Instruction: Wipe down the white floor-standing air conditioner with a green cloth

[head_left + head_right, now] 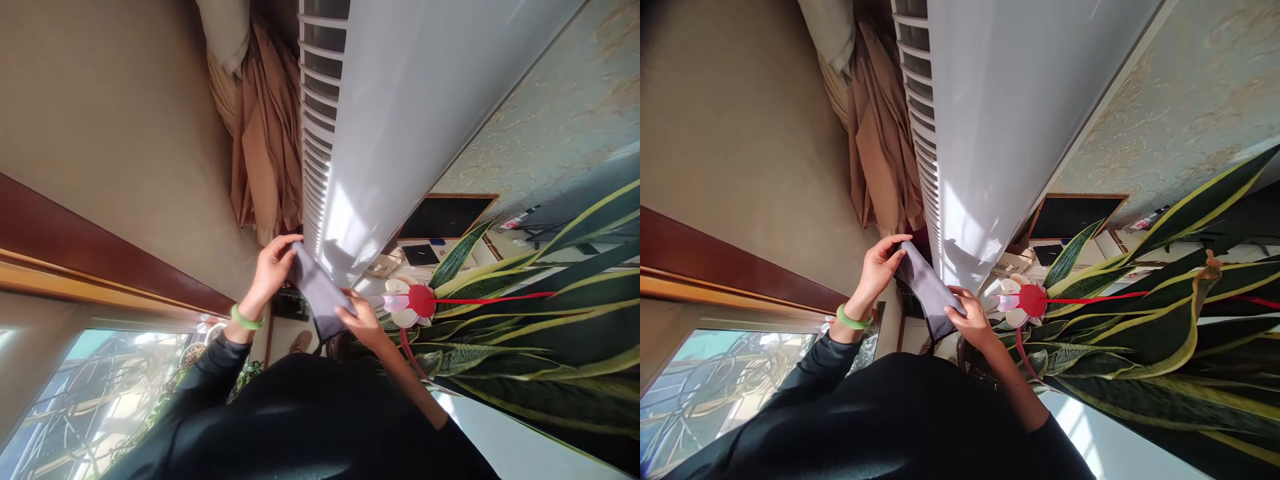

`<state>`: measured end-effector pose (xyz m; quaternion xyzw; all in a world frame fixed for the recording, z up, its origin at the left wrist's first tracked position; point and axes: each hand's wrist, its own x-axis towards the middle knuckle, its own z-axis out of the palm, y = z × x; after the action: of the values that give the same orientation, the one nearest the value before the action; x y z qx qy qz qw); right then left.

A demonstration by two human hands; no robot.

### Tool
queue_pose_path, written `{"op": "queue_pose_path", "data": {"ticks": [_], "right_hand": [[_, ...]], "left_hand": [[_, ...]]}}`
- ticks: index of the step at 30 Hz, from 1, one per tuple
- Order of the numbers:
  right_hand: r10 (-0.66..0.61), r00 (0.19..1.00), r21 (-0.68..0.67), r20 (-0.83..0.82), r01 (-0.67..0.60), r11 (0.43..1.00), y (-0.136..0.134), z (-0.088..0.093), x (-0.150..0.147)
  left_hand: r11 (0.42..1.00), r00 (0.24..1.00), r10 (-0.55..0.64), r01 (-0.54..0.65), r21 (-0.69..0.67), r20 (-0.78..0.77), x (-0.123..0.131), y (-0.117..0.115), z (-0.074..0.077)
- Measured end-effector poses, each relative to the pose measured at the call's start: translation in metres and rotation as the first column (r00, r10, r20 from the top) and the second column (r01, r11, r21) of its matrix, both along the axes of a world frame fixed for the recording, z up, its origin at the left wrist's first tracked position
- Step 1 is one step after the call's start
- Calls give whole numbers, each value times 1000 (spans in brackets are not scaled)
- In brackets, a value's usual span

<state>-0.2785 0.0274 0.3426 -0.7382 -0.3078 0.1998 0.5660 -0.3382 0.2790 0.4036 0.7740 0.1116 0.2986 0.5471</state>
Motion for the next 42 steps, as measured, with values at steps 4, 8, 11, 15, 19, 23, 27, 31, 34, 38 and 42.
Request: {"op": "queue_pose_path", "data": {"ticks": [4,8,11,15,19,23,27,31,34,38,42], "right_hand": [[-45,997,55,-56,48,997,3,13,-3],[-197,976,56,-90,203,978,14,14,2],[-235,967,50,-95,241,969,20,19,6],[-205,977,31,-60,207,978,20,37,8],[-217,975,34,-42,219,975,15,47,16],[-291,955,95,-58,295,951,10,40,23],[-405,906,179,-127,422,889,2,25,27],[-400,886,243,-236,452,858,-2,14,25],[-390,878,265,-279,460,847,-2,9,22],[-402,864,265,-303,482,835,-4,4,20],[-441,843,270,-306,521,810,-10,-11,22]], "left_hand": [[997,995,59,-55,56,-79,10,-2,-34],[922,960,-215,139,-360,-180,5,-48,-69],[740,898,-420,256,-621,-131,-1,-75,-82],[657,817,-571,400,-639,-76,-3,-79,-78],[624,801,-594,395,-674,-80,0,-75,-67],[614,820,-565,344,-711,-91,6,-77,-61],[734,987,-157,103,-672,-21,22,-72,-39],[919,953,202,-106,-381,224,52,-59,15],[943,871,167,-278,183,462,87,-52,50],[741,910,-76,-221,633,408,144,-50,44],[671,940,-52,-217,709,337,188,-48,18]]}}
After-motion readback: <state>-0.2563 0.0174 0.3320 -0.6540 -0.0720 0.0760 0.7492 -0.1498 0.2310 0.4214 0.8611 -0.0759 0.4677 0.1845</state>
